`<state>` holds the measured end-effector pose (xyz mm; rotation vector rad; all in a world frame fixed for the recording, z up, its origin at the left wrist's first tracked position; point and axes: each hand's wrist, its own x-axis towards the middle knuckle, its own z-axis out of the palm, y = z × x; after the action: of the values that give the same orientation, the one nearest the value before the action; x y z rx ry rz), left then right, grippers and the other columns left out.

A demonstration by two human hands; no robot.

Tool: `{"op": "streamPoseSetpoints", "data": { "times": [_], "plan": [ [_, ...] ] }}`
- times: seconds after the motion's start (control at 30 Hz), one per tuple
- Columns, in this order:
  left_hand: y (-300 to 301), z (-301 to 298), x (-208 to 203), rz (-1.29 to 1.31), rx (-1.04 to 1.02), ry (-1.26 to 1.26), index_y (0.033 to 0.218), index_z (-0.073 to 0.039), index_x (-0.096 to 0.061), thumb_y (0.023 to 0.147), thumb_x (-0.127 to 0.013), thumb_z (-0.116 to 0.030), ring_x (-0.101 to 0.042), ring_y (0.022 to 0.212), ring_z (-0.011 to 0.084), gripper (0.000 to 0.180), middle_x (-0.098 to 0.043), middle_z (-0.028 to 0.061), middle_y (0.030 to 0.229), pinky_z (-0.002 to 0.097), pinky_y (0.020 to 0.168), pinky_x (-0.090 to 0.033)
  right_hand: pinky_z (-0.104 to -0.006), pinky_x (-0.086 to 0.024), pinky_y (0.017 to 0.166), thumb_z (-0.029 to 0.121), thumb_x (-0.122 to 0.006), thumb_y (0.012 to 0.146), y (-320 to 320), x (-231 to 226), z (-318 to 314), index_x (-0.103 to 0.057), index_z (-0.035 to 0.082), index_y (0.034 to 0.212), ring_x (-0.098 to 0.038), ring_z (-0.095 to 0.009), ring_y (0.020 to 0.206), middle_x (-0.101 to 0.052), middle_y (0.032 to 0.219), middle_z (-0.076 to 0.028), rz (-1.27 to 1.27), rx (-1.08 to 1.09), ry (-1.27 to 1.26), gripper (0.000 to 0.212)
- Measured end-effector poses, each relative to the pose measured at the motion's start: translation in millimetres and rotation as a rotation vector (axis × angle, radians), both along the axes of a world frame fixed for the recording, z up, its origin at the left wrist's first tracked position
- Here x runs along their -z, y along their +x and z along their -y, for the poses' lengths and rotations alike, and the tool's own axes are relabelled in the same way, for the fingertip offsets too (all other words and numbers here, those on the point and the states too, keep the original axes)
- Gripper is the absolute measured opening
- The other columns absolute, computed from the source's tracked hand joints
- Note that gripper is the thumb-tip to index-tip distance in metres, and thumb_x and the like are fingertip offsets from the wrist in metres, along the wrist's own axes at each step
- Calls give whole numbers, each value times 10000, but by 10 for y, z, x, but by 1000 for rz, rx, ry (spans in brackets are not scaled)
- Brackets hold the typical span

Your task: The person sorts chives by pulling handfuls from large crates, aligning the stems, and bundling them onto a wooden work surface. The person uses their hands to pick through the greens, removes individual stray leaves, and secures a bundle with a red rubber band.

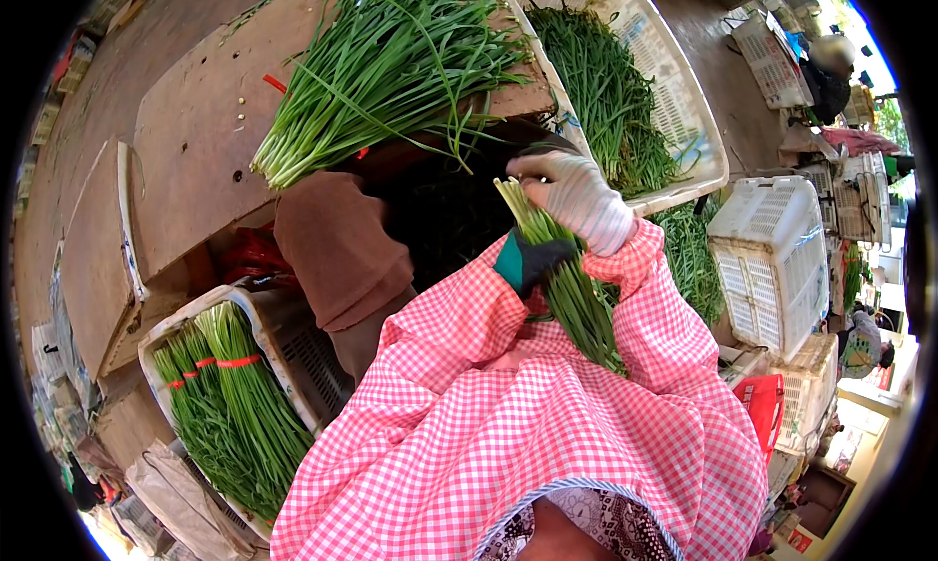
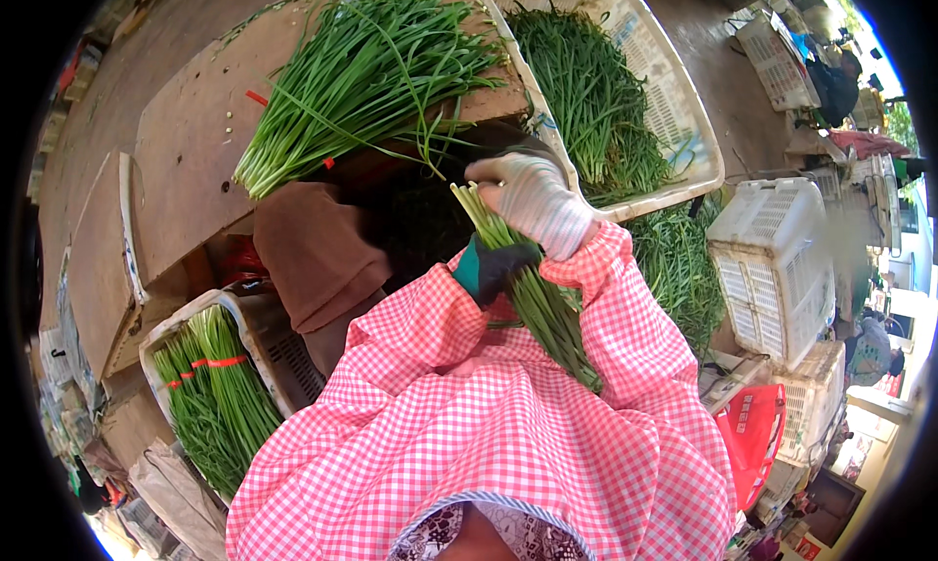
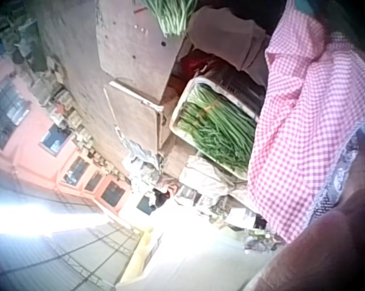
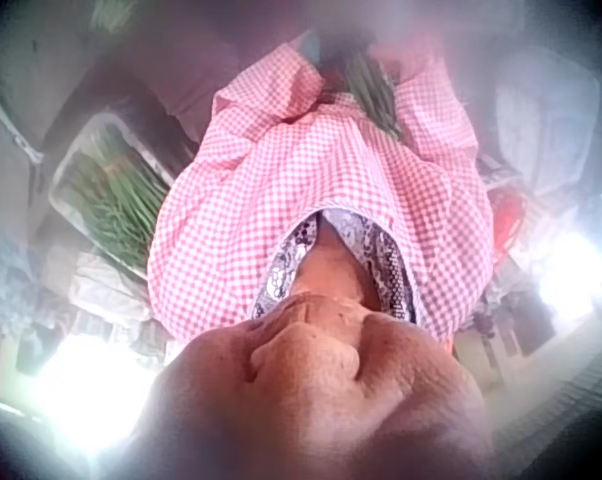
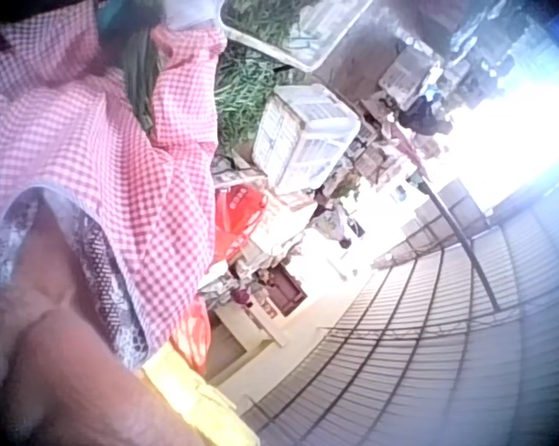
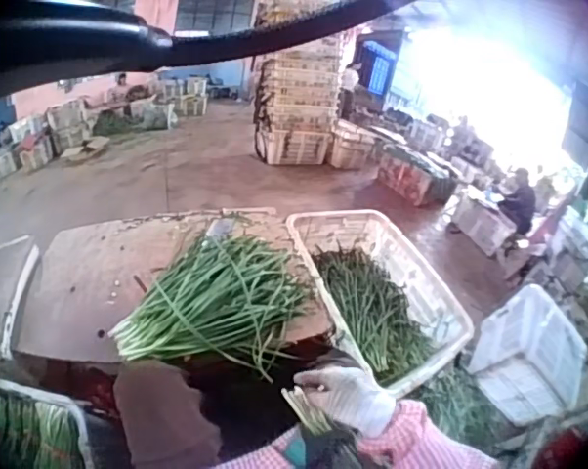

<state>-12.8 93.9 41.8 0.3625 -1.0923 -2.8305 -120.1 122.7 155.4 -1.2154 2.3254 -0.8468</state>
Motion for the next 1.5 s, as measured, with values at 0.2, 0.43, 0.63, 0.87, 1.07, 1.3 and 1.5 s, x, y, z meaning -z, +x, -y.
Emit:
{"op": "streamPoseSetpoints", "data": {
  "times": [0.2,0.43,0.63,0.87,1.07,1.3,1.5],
  "plan": [
    [-124,131,-123,-10,-148,170,942,-6,-618,819,-586,-52,-621,770,142,135,-641,63,912,285,657,-518,-291,-442,932,134,-792,595,163,-40,-508,-339,27,1380,-561,-221,1083,-578,1178,-162,-74,109,108,912],
    [-102,124,-111,-80,-241,140,1007,10,-596,846,-578,-101,-603,878,146,197,-622,74,986,291,754,-507,-300,-454,891,141,-757,603,410,231,-556,-108,97,1462,-585,-269,1036,-577,1137,-190,79,277,491,1077],
    [-62,340,-171,113,-410,-76,1176,-12,-532,805,-627,-56,-586,952,186,386,-565,102,1118,320,815,-494,-288,-494,813,88,-653,719,166,254,-679,-342,29,1355,-627,-202,911,-629,1034,-110,-16,335,-11,710],
    [-177,956,713,621,-552,-215,1189,21,-530,749,-755,-222,-581,910,155,551,-629,84,1024,318,814,-466,-272,-502,760,78,-645,727,14,494,-767,-484,-3,1239,-641,-169,847,-663,956,-103,120,420,-109,543],
    [-285,1178,733,518,-429,-520,795,-1,-625,808,-694,-247,-497,600,66,256,-629,16,704,266,575,-439,-271,-490,824,32,-672,676,-56,321,-797,-398,-5,1317,-625,-184,935,-640,1029,-113,182,432,-109,699],
    [99,1272,82,419,-224,-1054,933,3,-601,850,-593,-176,-540,608,109,197,-613,60,714,275,558,-444,-316,-525,707,100,-698,687,-215,-288,-399,-571,30,1129,-669,-258,795,-665,879,-162,-43,182,-298,466],
    [359,1356,-679,214,-254,-1725,962,-45,-610,811,-621,-135,-609,750,343,176,-627,177,837,407,662,-485,-307,-512,670,76,-661,697,-24,-523,256,-552,44,1177,-659,-232,744,-661,837,-154,-73,-169,-181,493]
  ]
}}
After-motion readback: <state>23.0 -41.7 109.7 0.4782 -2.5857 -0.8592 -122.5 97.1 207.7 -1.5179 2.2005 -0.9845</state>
